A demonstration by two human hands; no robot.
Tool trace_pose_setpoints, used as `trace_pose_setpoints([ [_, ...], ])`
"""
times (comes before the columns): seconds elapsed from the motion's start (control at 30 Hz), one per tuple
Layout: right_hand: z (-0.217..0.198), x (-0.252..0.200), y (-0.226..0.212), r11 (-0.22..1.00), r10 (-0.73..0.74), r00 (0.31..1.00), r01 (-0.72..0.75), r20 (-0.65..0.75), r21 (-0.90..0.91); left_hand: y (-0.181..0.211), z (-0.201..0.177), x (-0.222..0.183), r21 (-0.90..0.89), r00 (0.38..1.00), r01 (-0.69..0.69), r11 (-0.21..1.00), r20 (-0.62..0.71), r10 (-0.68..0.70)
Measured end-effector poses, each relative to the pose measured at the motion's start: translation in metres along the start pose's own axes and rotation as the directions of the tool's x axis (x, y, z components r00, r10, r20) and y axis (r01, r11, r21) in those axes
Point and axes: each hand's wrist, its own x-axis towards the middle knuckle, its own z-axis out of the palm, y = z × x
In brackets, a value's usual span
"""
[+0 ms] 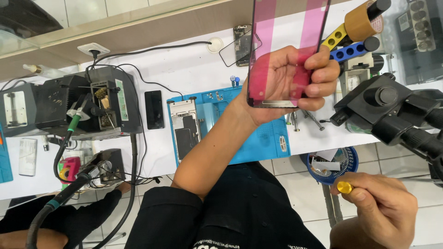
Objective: The person places a smartphone screen assembly into a blue repair jig and secures it. They then use a screwdriver to tighten screws on the jig's clamps, handling a roll of tape and a small yellow bottle during the process.
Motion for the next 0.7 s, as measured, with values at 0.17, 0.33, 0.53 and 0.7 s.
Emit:
trace_pose_setpoints([
  [0.17, 0.002, 0.000, 0.004, 1.000, -0.002, 1.000, 0.002, -0.001, -0.004, -0.001, 0.010, 0.000, -0.023, 1.000, -0.023, 0.999, 0.001, 0.023],
  [0.33, 0.003, 0.001, 0.005, 1.000, -0.005, 1.000, 0.005, -0.005, 0.028, -0.001, 0.001, 0.000, -0.066, 1.000, -0.019, 0.998, 0.001, 0.019],
  [0.53, 0.005, 0.000, 0.006, 1.000, -0.010, 1.000, 0.011, -0.025, 0.022, 0.000, 0.003, 0.000, -0.056, 1.000, -0.008, 0.998, -0.029, 0.006],
  [0.7, 0.003, 0.001, 0.007, 1.000, -0.007, 1.000, 0.007, 0.008, 0.019, 0.000, 0.003, -0.001, -0.043, 1.000, 0.004, 0.999, -0.024, -0.005],
])
